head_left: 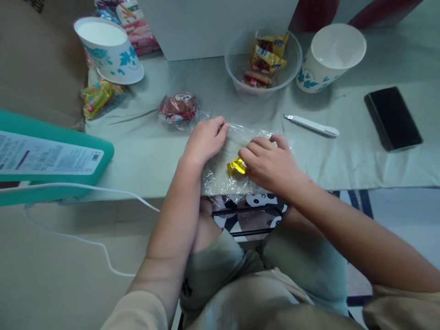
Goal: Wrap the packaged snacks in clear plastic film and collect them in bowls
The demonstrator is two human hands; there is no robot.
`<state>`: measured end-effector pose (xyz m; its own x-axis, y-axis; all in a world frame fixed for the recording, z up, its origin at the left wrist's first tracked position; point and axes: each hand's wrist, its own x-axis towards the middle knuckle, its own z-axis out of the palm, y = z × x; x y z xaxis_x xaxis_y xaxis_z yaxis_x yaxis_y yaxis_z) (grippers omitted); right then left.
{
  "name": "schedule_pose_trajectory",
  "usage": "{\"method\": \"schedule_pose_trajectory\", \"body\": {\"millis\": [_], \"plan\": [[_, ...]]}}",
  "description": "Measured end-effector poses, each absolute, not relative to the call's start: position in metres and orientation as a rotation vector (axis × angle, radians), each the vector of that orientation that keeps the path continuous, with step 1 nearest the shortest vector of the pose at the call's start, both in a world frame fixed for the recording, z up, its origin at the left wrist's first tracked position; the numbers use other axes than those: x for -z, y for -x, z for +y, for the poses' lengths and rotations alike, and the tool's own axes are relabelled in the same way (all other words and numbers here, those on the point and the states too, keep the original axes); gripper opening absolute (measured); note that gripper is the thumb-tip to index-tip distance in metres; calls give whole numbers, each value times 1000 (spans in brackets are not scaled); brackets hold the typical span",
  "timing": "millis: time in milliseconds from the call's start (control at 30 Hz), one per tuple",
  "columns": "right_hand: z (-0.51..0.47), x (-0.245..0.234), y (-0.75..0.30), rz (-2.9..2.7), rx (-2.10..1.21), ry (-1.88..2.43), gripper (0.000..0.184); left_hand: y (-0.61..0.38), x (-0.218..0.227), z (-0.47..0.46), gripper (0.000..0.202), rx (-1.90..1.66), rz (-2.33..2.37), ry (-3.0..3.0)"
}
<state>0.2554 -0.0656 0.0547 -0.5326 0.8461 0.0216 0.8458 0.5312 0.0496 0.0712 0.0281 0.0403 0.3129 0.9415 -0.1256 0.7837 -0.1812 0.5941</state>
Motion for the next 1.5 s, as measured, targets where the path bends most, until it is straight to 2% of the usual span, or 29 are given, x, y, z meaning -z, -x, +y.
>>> {"method": "schedule_pose_trajectory", "body": {"millis": [200, 333, 467, 567, 667, 767, 867, 933, 967, 1067, 1133, 1200, 1267, 1333, 1433, 1500], "plan": [[-52, -77, -245, 2580, 124, -1265, 21, -72, -43, 25, 28, -238, 1554, -2112], [-52, -79, -248, 2547, 448, -1347, 26, -70, -45, 25, 28, -206, 1554, -2074], [-62, -81, -271, 2659, 1122, -1694, 34, -68, -44, 25, 27, -218, 1537, -2056], [-64, -87, -291, 2666, 1878, -1934, 33, -68, -42, 26, 26, -218, 1525, -2054], [-46, -101, -299, 2396, 2557, -2153, 38, -69, -40, 28, 26, -241, 1515, -2043], [-9, -116, -290, 2216, 2889, -2288, 43, -70, -39, 29, 27, -253, 1517, -2021], [34, -131, -278, 2143, 3038, -2511, 18, -68, -40, 30, 27, -276, 1486, -1985], [60, -141, -275, 2361, 2860, -2683, 22, -67, -41, 30, 26, -284, 1464, -1963], [73, -146, -274, 2552, 2606, -2753, 25, -66, -41, 30, 26, -281, 1458, -1957], [103, -157, -272, 2686, 1368, -2890, 12, -66, -40, 32, 25, -269, 1446, -1963], [118, -158, -268, 2451, 817, -2646, 36, -65, -40, 33, 25, -269, 1435, -1967], [129, -154, -262, 2274, 586, -2355, 59, -65, -40, 34, 26, -269, 1424, -1965], [134, -148, -259, 2241, 525, -2186, 80, -64, -40, 35, 26, -268, 1416, -1957], [133, -143, -261, 2329, 511, -2156, 88, -62, -41, 34, 26, -271, 1407, -1950], [121, -135, -274, 2436, 365, -2217, 64, -60, -43, 33, 28, -282, 1395, -1937], [112, -128, -285, 2416, 228, -2215, 57, -60, -44, 32, 29, -289, 1388, -1932]]}}
